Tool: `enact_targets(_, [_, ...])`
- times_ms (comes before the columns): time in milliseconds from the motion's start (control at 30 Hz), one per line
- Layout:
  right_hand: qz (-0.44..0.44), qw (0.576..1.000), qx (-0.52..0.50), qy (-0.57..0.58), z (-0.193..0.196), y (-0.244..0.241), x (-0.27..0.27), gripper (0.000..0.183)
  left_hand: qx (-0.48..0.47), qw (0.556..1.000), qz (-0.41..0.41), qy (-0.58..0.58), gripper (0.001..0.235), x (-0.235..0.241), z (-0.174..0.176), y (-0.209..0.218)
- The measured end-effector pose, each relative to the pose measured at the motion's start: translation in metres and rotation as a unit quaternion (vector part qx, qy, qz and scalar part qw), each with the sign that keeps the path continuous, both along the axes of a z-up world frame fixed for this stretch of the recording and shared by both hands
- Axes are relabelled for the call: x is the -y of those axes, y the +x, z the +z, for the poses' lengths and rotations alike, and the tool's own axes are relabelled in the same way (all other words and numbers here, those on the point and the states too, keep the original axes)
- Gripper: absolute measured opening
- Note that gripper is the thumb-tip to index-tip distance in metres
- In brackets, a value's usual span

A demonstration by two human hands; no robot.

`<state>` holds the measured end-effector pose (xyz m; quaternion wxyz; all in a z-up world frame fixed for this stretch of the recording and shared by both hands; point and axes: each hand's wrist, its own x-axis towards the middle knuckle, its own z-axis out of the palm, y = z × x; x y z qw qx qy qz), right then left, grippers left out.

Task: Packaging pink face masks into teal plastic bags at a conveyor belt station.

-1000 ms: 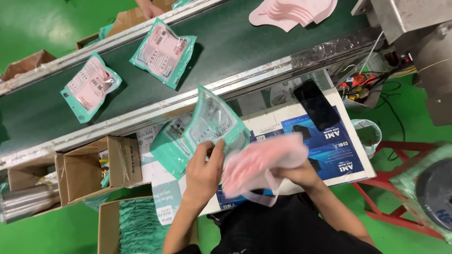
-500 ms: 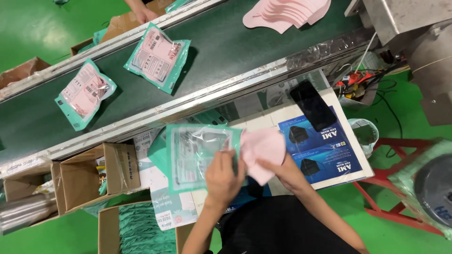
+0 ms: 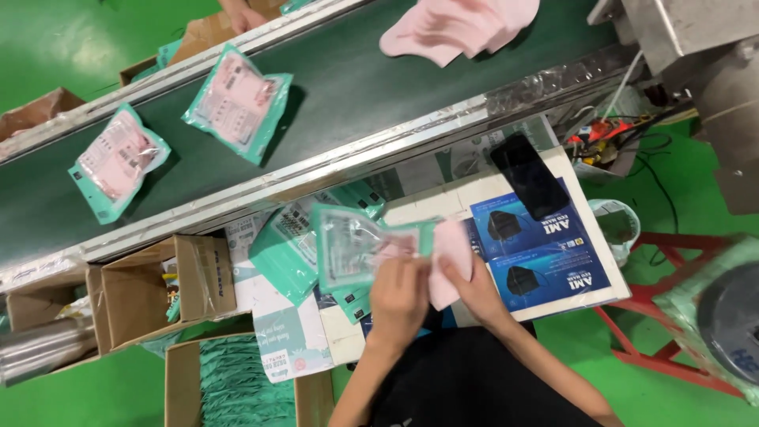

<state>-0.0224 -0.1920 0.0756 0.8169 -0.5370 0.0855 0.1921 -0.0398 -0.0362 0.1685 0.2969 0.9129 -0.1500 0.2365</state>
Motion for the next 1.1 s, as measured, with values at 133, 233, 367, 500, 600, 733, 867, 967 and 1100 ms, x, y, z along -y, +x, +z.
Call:
enact_targets(133, [0.127,0.984,0.042,-0.116,-0.007,0.012,0.016,0.043,0.010,0.995,0.039,-0.090,0.013,-0.009,0.016,0.000])
enact_targets(233, [0.098,0.994,0.044,0.005,0.013,0.023,0.011,0.056,0.041,0.997,0.006,-0.064,0.017,-0.005,0.018,-0.004])
enact_targets(367, [0.052,0.987,0.022,0.150,-0.008,0.030,0.012,0.076,0.033,0.999,-0.026,-0.023,0.027,-0.003,0.016,-0.005])
enact_targets(500, [0.042,0.989,-0.040,0.139,-0.094,0.022,0.008,0.064,0.032,0.996,-0.076,-0.023,0.025,-0.002,0.010,-0.005])
enact_targets(600, [-0.019,0.997,-0.002,0.074,-0.076,0.024,-0.008,0.065,0.050,0.991,-0.106,0.059,0.028,-0.003,0.005,-0.009])
enact_targets(733, [0.014,0.996,0.081,-0.026,0.000,0.021,-0.013,0.071,0.054,0.997,-0.047,0.010,0.026,-0.018,-0.001,-0.008])
enact_targets(867, [0.017,0.999,0.034,-0.036,-0.002,0.013,-0.016,0.059,0.042,0.998,-0.048,-0.014,0.023,0.003,-0.004,-0.022])
enact_targets(967, [-0.008,0.999,0.010,-0.043,0.006,0.015,-0.020,0.042,0.020,0.992,-0.118,-0.033,0.025,0.016,-0.008,-0.027])
enact_targets(1100, [-0.026,0.996,0.044,0.066,-0.018,0.001,-0.019,0.031,0.078,0.992,-0.070,-0.064,0.029,0.008,-0.009,-0.020])
